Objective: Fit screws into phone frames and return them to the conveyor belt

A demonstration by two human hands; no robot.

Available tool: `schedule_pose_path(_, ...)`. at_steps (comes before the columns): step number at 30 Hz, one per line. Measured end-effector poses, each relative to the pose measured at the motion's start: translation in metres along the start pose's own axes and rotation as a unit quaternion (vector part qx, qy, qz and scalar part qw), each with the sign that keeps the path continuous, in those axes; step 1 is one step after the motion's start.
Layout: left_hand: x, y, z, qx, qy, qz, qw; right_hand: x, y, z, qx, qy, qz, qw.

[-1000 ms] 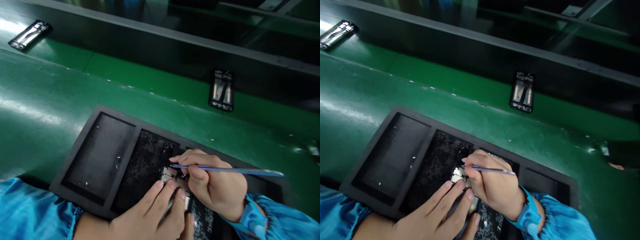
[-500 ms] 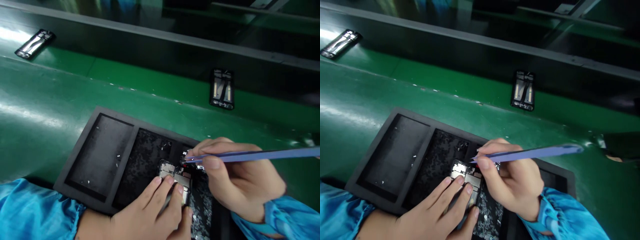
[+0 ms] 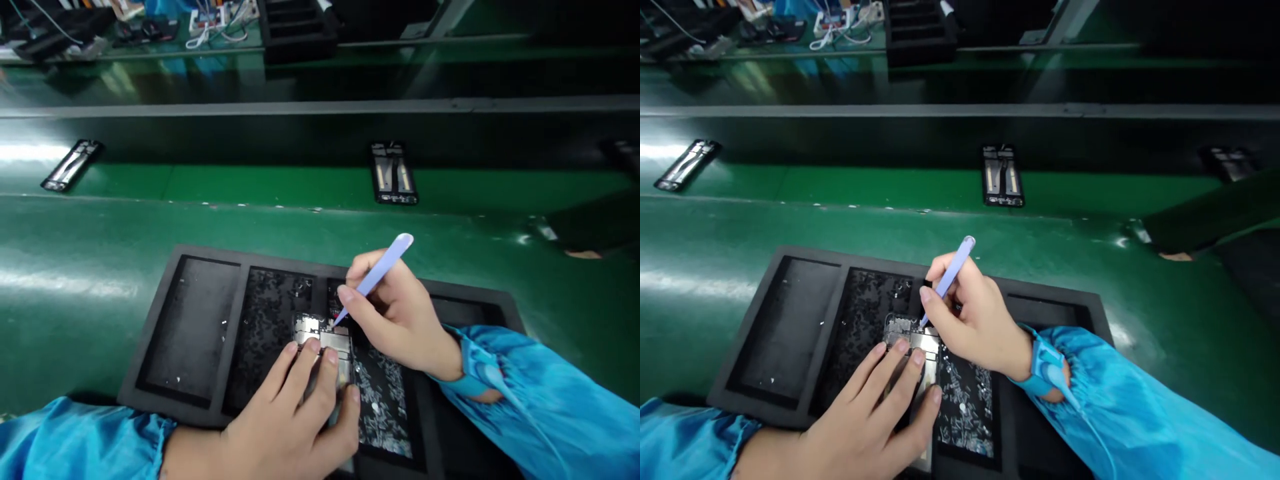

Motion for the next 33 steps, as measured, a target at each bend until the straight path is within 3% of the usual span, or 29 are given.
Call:
schedule_pose_path(7, -0.002, -0.001, 0.003, -0.035, -0.005, 0.005, 0.999, 0.009, -0.001, 0.015, -0.051, -0.004, 0.035, 0.998)
schedule_pose_path(15, -0.002, -0.001, 0.005, -0.058, -0.017, 0.008, 0.998, 0.009, -0.001, 0.003, 0.010, -0.043, 0.021, 0.999)
schedule_pose_path(24, -0.003, -0.001, 0.001, -0.021, -0.016, 0.009, 1.000, -0.002, -0.005, 0.005, -0.021, 0.047, 0.007, 0.999)
schedule_pose_path(33, -0.002, 0.001, 0.002, -0.008, -0.007, 0.006, 1.000, 0.004, -0.005, -0.001, 0.014, 0.015, 0.027, 0.999)
Point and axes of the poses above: each hand's wrist, its own y-axis away from the middle knuckle, its own z-axis out of the palm, x = y × z, the point moved 10 cm from there along -y, towards the middle knuckle, and after that the axes turned 6 degrees about y, right-handed, at the moved point
